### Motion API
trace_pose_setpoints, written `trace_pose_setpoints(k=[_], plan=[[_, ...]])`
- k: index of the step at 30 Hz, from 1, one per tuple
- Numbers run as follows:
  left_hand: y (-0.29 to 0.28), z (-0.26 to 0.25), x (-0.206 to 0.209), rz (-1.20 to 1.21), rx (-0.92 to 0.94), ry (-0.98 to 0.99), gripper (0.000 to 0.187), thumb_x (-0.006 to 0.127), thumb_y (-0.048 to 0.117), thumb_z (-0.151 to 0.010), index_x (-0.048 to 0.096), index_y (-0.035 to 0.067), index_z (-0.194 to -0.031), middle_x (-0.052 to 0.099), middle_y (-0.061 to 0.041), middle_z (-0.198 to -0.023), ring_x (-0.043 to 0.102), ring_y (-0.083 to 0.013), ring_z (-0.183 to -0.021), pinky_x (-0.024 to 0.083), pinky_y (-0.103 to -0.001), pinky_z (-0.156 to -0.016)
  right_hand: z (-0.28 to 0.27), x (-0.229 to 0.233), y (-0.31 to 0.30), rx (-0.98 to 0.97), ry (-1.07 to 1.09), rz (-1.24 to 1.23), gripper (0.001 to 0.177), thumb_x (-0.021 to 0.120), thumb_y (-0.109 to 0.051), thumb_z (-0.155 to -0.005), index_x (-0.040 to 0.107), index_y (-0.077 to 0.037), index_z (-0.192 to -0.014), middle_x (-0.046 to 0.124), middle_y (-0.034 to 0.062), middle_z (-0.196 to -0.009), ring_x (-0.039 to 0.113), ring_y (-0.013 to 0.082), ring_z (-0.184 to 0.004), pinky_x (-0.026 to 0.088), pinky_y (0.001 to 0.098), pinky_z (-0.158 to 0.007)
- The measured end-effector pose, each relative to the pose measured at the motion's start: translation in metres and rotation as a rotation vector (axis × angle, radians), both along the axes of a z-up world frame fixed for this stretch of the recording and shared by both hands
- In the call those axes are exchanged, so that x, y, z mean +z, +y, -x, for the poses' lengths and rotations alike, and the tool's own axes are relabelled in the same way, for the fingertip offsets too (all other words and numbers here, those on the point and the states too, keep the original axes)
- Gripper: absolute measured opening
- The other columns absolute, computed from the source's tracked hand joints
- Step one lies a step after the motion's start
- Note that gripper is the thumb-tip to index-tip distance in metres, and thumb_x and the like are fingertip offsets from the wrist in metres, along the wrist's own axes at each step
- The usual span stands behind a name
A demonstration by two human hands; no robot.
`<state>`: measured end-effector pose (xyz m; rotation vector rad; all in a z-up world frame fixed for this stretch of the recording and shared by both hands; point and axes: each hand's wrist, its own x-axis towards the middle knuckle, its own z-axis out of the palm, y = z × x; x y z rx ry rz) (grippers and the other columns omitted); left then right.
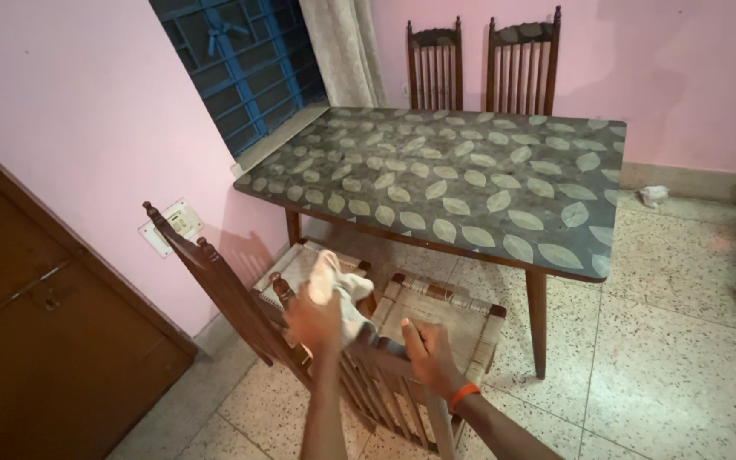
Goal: The person wipes the backrest and seat of a wooden chair with a white cloth. They then move to a second chair and repeat the wiping process on its backrest and seat.
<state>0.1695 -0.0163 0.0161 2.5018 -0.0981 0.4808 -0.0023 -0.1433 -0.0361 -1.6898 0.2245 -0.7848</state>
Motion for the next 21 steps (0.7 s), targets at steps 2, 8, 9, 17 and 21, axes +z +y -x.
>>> trace_pose_setpoints(k=[2,8,9,17,21], plan=[[0.004,-0.003,0.003,0.047,0.016,0.051,0.068,0.086,0.043,-0.074,0.064,0.015,-0.132,0.065,-0.015,-0.127,0.06,-0.0376,-0.112,0.052,-0.057,-0.084,0.002,0.001,0.0,0.002,0.003,-0.007,0.052,0.052,-0.033,-0.105,0.048,-0.003,-0.063,0.04,-0.0017,-0.052,0.034,0.0079,-0.05,0.028,0.0345,-0.045],[0.011,0.02,-0.02,0.201,-0.082,0.012,0.062,0.088,0.038,-0.07,0.067,0.012,-0.123,0.069,-0.01,-0.11,0.068,-0.0292,-0.095,0.054,-0.047,-0.082,-0.001,0.004,-0.003,-0.031,-0.02,0.06,0.051,0.051,-0.034,-0.105,0.049,-0.003,-0.064,0.042,-0.0007,-0.052,0.037,0.0079,-0.05,0.031,0.0345,-0.045],[0.012,0.028,-0.025,0.389,-0.114,0.074,0.062,0.086,0.033,-0.071,0.065,0.01,-0.125,0.069,-0.01,-0.109,0.07,-0.0276,-0.09,0.058,-0.043,-0.075,0.001,0.005,-0.003,-0.032,-0.025,0.057,0.051,0.05,-0.034,-0.106,0.051,-0.002,-0.066,0.043,-0.0002,-0.053,0.037,0.008,-0.05,0.031,0.0341,-0.045],[-0.024,0.133,-0.036,0.204,-0.315,-0.306,0.043,0.083,0.028,-0.068,0.076,0.011,-0.107,0.069,-0.009,-0.092,0.064,-0.0322,-0.086,0.053,-0.046,-0.071,0.011,0.032,0.012,-0.192,-0.036,0.137,0.038,0.046,-0.037,-0.103,0.057,-0.006,-0.123,0.067,0.0154,-0.085,0.065,0.0289,-0.071,0.049,0.0426,-0.063],[-0.016,0.125,-0.022,0.181,-0.49,-0.421,0.045,0.077,0.035,-0.077,0.072,0.009,-0.113,0.07,-0.013,-0.115,0.065,-0.0388,-0.1,0.052,-0.051,-0.084,0.024,0.046,0.012,-0.239,0.065,0.344,0.042,0.052,-0.038,-0.103,0.053,-0.011,-0.134,0.061,0.0247,-0.121,0.06,0.0412,-0.109,0.048,0.0507,-0.091]])
